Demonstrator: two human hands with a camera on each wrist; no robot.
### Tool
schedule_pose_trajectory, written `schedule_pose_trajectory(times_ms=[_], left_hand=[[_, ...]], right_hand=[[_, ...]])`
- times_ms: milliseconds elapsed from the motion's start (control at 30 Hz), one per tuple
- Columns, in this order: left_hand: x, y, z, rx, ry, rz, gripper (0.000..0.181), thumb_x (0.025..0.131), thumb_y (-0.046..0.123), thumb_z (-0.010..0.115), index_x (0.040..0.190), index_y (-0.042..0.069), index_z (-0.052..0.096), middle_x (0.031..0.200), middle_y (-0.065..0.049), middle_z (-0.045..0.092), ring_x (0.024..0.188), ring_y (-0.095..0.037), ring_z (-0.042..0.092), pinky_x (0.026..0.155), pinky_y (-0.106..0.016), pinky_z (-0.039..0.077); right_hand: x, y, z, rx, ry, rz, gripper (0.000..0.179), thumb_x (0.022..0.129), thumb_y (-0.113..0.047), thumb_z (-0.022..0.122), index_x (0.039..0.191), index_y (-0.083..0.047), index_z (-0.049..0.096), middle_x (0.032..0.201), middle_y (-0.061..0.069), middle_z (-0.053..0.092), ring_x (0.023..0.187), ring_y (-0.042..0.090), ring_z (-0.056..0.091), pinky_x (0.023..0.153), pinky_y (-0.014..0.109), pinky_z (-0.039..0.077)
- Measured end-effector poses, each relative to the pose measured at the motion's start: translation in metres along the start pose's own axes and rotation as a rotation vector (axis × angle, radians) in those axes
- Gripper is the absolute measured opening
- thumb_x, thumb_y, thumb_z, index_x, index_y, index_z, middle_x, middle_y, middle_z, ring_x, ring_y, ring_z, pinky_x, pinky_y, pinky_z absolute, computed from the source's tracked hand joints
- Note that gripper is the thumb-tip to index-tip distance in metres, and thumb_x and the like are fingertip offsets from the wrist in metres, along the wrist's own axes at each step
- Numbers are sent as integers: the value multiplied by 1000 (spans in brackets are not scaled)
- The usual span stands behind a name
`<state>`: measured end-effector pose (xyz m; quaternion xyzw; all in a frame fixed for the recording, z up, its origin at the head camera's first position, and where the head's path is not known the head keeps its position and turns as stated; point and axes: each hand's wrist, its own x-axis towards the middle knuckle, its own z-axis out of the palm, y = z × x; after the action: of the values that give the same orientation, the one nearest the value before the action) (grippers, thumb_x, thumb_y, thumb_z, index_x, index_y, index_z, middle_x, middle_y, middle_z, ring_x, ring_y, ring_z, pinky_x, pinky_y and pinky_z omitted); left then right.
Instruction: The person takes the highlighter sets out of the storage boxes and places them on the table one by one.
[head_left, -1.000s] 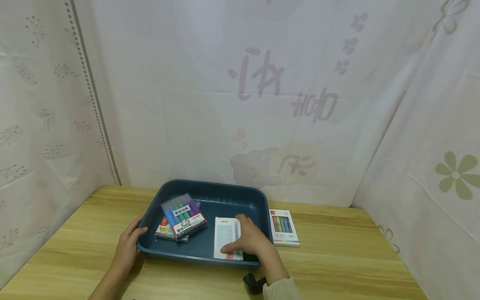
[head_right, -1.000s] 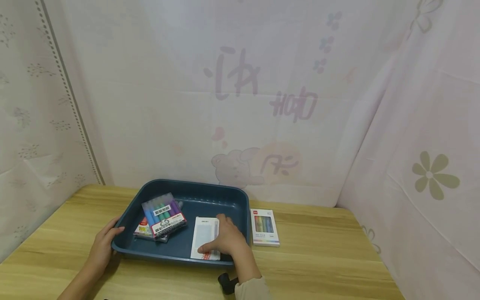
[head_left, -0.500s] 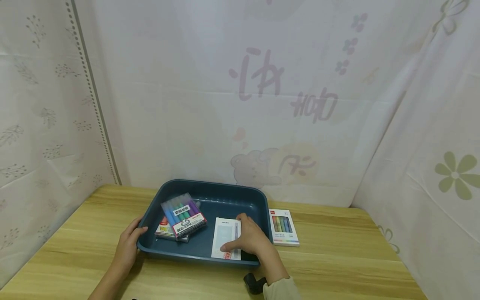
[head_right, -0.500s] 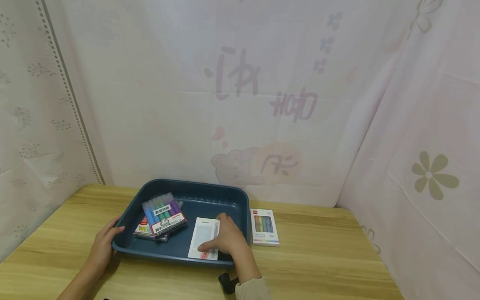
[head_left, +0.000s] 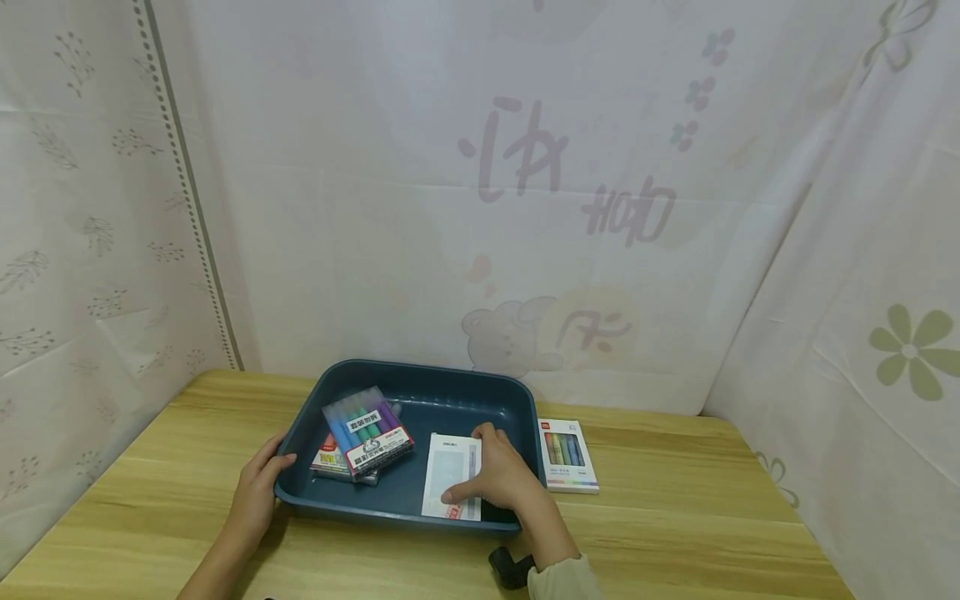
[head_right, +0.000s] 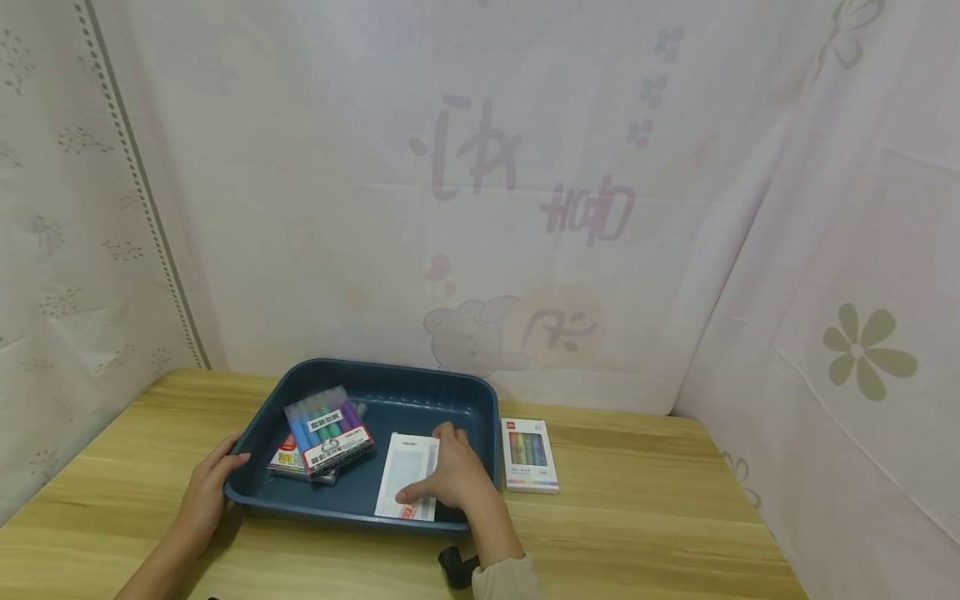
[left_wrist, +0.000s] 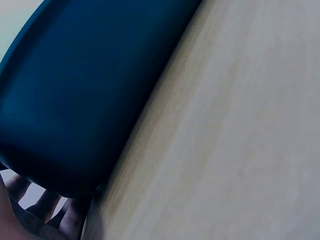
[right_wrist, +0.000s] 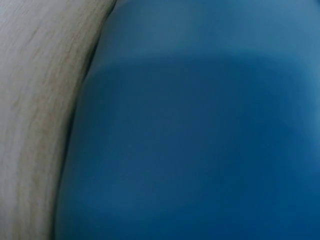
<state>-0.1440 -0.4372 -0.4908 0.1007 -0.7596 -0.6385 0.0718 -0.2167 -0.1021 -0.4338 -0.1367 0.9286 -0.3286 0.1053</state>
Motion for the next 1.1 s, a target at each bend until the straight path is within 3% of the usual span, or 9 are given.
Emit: schedule_pose_trajectory(times_ms=[400, 733, 900, 1100], left_hand=[[-1, 2, 0, -1, 7, -1, 50, 106, 15, 36, 154, 0, 35, 153, -28, 40, 97, 14, 49, 79, -13, 49], [-3, 3, 1, -14, 17, 4, 50, 106, 16, 38, 153, 0, 37, 151, -25, 41, 98, 13, 50, 79, -13, 49], [-2, 2, 1, -10, 13, 2, 50, 106, 16, 38, 153, 0, 37, 153, -26, 41, 98, 15, 49, 80, -11, 48], [-1, 2, 1, 9, 14, -6, 50, 106, 15, 37, 154, 0, 36, 154, -27, 40, 99, 17, 47, 81, -9, 46]], right_hand=[[2, 1, 0, 51, -24, -24, 93, 61, -33, 98, 131, -6, 43, 98, 6, 59, 86, 21, 54, 82, 41, 48], [3, 2, 0, 82, -51, -90, 89, 64, -29, 97, 133, -8, 44, 102, 5, 59, 87, 20, 54, 81, 39, 47], [2, 3, -3, 153, -102, -101, 85, 69, -23, 94, 135, -11, 44, 97, 3, 66, 83, 19, 59, 78, 37, 49], [3, 6, -4, 275, -143, -122, 85, 72, -16, 91, 141, -13, 42, 106, 5, 68, 86, 19, 65, 77, 34, 53]])
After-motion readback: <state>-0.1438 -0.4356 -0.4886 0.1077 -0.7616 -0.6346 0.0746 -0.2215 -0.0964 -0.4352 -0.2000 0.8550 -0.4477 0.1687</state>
